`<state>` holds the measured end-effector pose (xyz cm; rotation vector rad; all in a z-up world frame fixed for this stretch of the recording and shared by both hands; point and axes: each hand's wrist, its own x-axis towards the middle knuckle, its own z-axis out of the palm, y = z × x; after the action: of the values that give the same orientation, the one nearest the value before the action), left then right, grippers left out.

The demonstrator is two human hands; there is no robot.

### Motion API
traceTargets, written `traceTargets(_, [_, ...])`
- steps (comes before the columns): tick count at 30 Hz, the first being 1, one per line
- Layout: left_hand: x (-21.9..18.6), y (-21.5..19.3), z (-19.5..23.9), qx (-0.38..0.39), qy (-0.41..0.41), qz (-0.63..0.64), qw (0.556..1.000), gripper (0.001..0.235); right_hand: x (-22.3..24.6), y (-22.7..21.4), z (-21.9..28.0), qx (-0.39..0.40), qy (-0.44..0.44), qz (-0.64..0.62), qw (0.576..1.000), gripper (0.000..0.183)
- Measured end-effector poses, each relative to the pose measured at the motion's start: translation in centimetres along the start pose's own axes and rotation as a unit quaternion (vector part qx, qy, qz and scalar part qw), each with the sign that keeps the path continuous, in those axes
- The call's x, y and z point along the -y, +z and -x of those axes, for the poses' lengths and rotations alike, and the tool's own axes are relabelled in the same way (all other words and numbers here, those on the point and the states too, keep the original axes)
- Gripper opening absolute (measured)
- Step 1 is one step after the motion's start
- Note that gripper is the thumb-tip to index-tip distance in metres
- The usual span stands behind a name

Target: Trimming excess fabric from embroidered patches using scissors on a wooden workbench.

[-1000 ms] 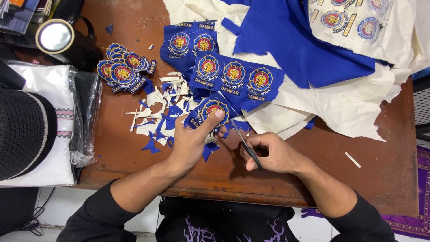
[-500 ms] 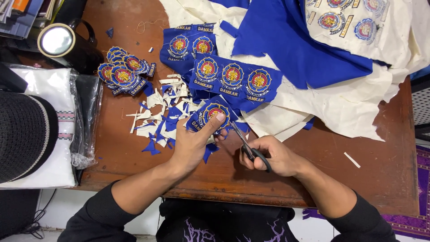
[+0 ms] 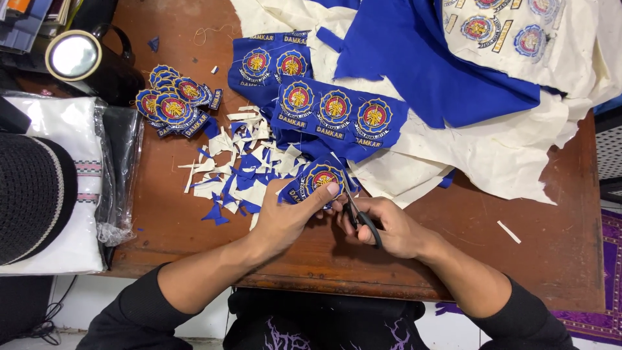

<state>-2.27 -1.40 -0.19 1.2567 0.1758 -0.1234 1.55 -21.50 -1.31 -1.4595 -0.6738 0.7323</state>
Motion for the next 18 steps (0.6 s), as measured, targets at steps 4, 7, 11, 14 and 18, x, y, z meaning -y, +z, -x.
traceTargets(4, [-0.3, 0.3, 0.1, -0.012, 0.013, -0.016, 1.0, 0.025, 0.2, 0.3, -0.1, -0.011, 0.008, 0.026, 1.0, 0.064])
traceTargets(7, [-0.6, 0.5, 0.2, -0.021, 0.031, -0.013, 0.999, 0.026, 0.0, 0.4, -0.2, -0.009, 0.008, 0.056, 0.998, 0.064])
traceTargets(11, [-1.1, 0.5, 0.4, -0.021, 0.047, -0.04, 0.998, 0.029, 0.0, 0.6, 0.0, -0.016, 0.007, 0.068, 0.997, 0.064])
traceTargets(14, [-1.0, 0.5, 0.3, -0.014, 0.055, -0.049, 0.997, 0.03, 0.3, 0.7, -0.1, -0.017, -0.001, 0.065, 0.998, 0.063])
traceTargets(18, [-0.5, 0.3, 0.3, -0.004, 0.069, -0.046, 0.997, 0.03, 0.8, 0.8, -0.2, -0.008, -0.02, 0.065, 0.998, 0.063])
